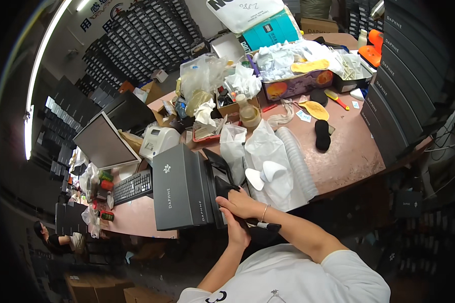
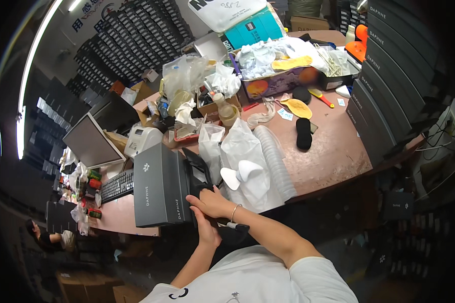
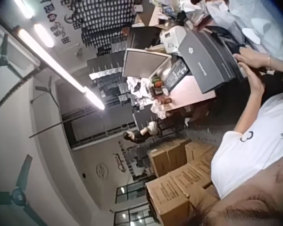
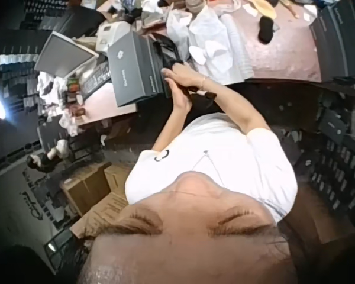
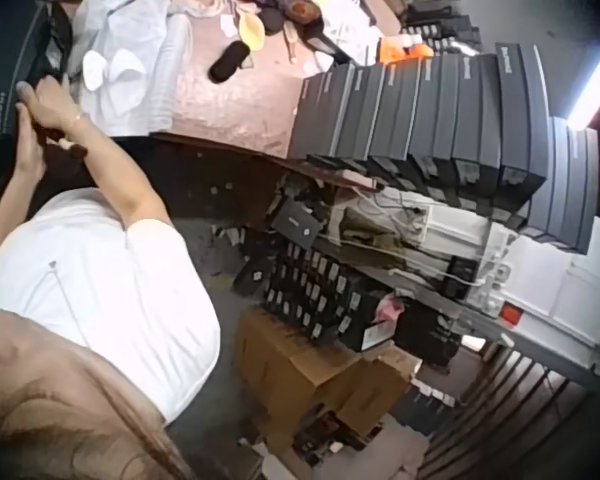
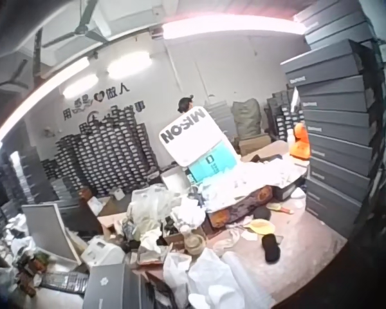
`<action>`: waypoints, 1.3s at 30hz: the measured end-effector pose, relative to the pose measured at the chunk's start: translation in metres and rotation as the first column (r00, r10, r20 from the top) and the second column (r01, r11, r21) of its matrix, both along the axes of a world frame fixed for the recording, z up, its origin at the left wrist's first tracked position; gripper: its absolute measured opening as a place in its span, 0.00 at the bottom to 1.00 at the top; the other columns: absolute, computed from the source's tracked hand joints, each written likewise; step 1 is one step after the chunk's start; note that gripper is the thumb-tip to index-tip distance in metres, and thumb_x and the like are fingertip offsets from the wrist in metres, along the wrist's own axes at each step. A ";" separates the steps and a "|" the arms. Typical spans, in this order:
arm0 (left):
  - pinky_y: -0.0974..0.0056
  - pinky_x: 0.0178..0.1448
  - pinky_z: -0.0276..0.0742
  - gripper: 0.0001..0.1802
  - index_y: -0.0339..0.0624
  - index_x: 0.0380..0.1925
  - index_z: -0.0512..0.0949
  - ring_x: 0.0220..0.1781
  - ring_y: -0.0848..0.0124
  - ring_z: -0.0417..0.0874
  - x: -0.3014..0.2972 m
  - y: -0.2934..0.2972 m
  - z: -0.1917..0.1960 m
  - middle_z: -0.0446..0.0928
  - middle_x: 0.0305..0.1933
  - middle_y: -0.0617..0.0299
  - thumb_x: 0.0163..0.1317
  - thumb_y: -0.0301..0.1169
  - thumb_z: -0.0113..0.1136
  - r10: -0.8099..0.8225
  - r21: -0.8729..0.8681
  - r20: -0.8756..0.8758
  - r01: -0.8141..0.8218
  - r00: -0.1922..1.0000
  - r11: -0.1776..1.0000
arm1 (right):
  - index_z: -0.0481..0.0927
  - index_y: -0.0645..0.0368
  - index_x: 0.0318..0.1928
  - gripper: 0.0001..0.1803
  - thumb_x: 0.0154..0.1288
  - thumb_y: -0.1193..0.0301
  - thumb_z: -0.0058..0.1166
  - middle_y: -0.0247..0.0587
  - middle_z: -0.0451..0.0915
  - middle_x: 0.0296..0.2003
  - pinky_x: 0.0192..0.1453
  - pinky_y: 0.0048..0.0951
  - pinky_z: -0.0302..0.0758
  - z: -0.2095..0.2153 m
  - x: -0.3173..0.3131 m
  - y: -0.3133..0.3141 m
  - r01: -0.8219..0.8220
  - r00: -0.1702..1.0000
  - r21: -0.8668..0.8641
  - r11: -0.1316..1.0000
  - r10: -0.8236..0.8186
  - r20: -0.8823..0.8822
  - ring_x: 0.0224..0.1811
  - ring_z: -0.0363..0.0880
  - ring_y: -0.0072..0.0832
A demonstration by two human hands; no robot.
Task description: Packing high-heeled shoes into boxes with protective paper and bags.
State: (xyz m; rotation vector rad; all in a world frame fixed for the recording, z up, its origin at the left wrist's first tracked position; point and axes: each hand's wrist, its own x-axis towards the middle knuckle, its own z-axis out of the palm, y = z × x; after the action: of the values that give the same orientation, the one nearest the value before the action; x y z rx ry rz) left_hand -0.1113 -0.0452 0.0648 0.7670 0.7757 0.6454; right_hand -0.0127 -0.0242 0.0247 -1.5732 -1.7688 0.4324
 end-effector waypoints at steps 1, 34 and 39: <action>0.58 0.73 0.52 0.46 0.45 0.68 0.57 0.72 0.64 0.58 -0.001 -0.002 -0.001 0.60 0.69 0.60 0.63 0.70 0.28 -0.007 0.026 0.008 0.007 1.000 1.000 | 0.80 0.51 0.46 0.22 0.74 0.54 0.33 0.54 0.76 0.31 0.61 0.66 0.55 -0.002 0.003 -0.004 0.020 1.000 -0.084 0.996 -0.020 -0.002 0.41 0.74 0.49; 0.45 0.61 0.73 0.39 0.33 0.61 0.64 0.59 0.52 0.74 -0.056 0.031 -0.050 0.71 0.59 0.46 0.65 0.58 0.42 -0.069 -0.282 0.397 0.193 0.915 0.940 | 0.68 0.52 0.63 0.33 0.53 0.74 0.54 0.43 0.74 0.50 0.62 0.51 0.61 0.036 0.039 -0.095 0.223 0.893 0.089 0.971 -0.240 0.381 0.60 0.69 0.42; 0.48 0.53 0.79 0.44 0.37 0.63 0.63 0.61 0.51 0.73 -0.065 -0.012 -0.014 0.70 0.59 0.50 0.63 0.66 0.39 -0.263 -0.099 0.239 0.293 0.935 0.951 | 0.72 0.49 0.59 0.29 0.53 0.71 0.59 0.36 0.76 0.41 0.68 0.55 0.50 -0.017 0.075 -0.042 0.177 0.782 0.174 0.969 -0.246 0.573 0.54 0.71 0.32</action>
State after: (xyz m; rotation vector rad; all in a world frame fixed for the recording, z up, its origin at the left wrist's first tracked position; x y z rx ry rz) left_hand -0.1764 -0.0570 0.0507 0.6532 0.4861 0.4097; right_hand 0.0628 -0.0657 0.0074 -1.9348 -1.9766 -0.3105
